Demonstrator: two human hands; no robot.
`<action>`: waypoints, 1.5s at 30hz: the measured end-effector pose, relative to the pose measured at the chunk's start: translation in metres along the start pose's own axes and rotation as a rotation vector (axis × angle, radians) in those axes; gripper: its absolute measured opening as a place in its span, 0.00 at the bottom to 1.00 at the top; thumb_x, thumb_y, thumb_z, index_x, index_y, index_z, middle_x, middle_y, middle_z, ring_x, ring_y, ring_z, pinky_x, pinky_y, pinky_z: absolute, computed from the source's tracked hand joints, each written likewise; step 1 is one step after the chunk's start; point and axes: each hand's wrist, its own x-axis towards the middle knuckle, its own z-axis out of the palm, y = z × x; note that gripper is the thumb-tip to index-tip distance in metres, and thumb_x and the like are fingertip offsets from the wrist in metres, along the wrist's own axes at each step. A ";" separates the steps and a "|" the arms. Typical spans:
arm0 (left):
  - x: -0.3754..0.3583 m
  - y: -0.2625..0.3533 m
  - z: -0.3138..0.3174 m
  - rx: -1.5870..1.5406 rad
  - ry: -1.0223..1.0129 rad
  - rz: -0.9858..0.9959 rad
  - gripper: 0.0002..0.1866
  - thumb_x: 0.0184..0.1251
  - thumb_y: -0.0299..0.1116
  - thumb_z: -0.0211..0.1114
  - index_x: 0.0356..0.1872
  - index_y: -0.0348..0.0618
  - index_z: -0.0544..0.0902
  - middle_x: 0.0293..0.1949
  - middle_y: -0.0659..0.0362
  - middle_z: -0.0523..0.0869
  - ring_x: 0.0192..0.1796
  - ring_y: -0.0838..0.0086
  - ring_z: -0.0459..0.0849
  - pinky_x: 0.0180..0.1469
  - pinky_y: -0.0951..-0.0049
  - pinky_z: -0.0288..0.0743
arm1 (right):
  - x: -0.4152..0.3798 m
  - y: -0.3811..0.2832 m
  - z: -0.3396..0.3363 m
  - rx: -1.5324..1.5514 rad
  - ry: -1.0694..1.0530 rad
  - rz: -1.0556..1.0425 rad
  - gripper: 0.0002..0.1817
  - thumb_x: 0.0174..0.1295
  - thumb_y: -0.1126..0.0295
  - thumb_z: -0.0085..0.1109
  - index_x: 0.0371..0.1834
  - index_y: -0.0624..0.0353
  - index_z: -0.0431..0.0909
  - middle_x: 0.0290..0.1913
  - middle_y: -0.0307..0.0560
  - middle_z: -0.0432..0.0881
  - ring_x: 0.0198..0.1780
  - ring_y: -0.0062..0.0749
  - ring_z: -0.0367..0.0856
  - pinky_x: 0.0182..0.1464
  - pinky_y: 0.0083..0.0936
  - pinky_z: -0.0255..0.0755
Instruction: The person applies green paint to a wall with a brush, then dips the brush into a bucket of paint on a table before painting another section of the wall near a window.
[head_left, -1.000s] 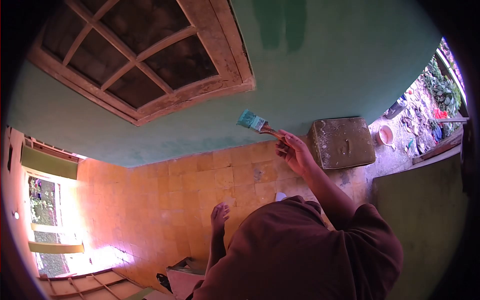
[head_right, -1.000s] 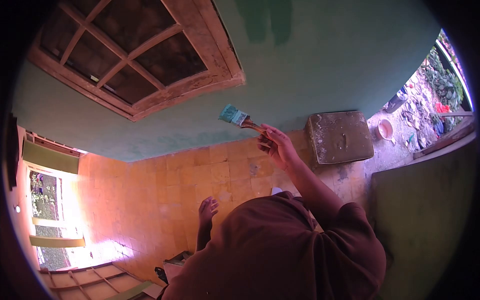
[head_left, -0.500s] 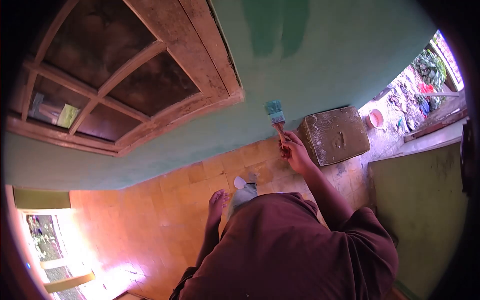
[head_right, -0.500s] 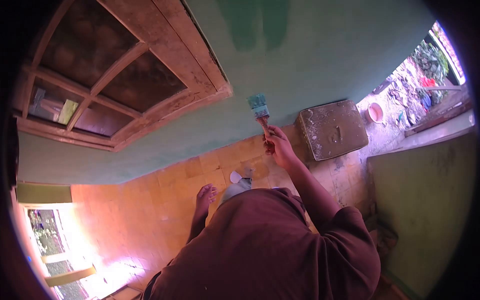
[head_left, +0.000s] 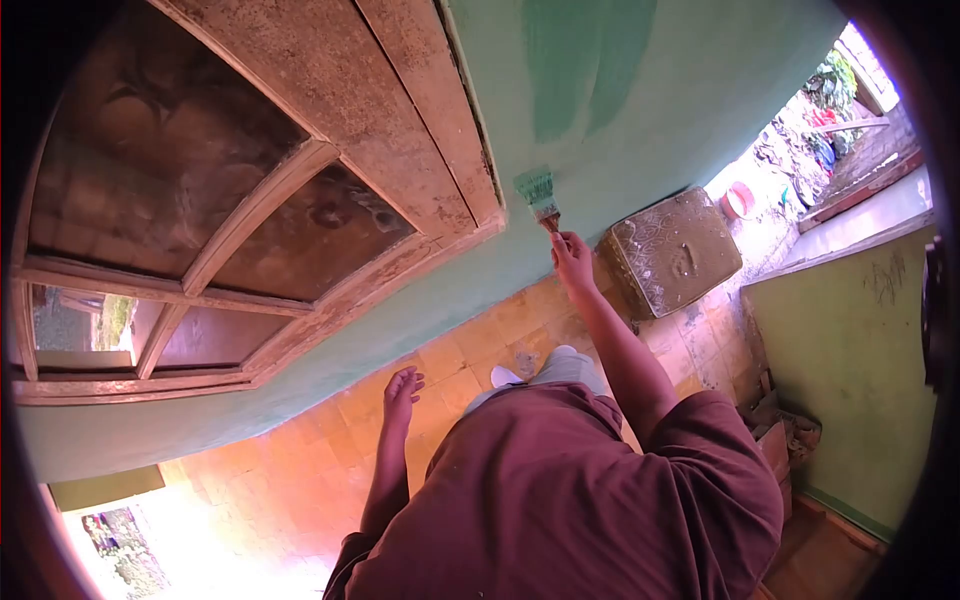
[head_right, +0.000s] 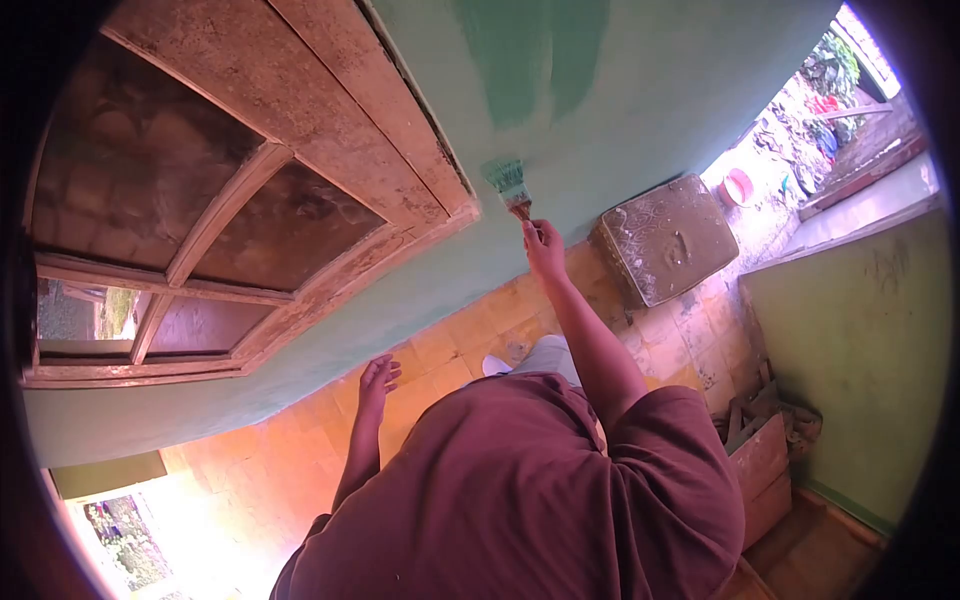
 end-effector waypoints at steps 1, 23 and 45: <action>0.004 0.000 -0.002 0.003 -0.003 0.002 0.17 0.71 0.43 0.53 0.55 0.48 0.75 0.48 0.60 0.82 0.49 0.73 0.80 0.48 0.71 0.71 | 0.008 0.022 -0.006 -0.043 0.024 0.007 0.14 0.68 0.58 0.54 0.35 0.59 0.73 0.20 0.33 0.69 0.17 0.14 0.64 0.19 0.15 0.56; 0.033 0.053 0.084 -0.102 -0.024 0.116 0.16 0.71 0.40 0.54 0.54 0.45 0.75 0.46 0.60 0.83 0.50 0.74 0.80 0.46 0.73 0.72 | 0.003 -0.093 -0.010 -0.066 -0.089 -0.242 0.16 0.67 0.60 0.54 0.34 0.64 0.74 0.19 0.35 0.69 0.23 0.17 0.64 0.25 0.19 0.58; 0.024 0.316 0.096 0.587 0.897 1.462 0.21 0.66 0.32 0.59 0.60 0.41 0.73 0.71 0.45 0.58 0.74 0.45 0.48 0.71 0.42 0.43 | 0.002 -0.147 -0.027 -0.019 -0.190 -0.248 0.12 0.69 0.65 0.53 0.36 0.64 0.74 0.20 0.32 0.67 0.23 0.13 0.64 0.24 0.15 0.58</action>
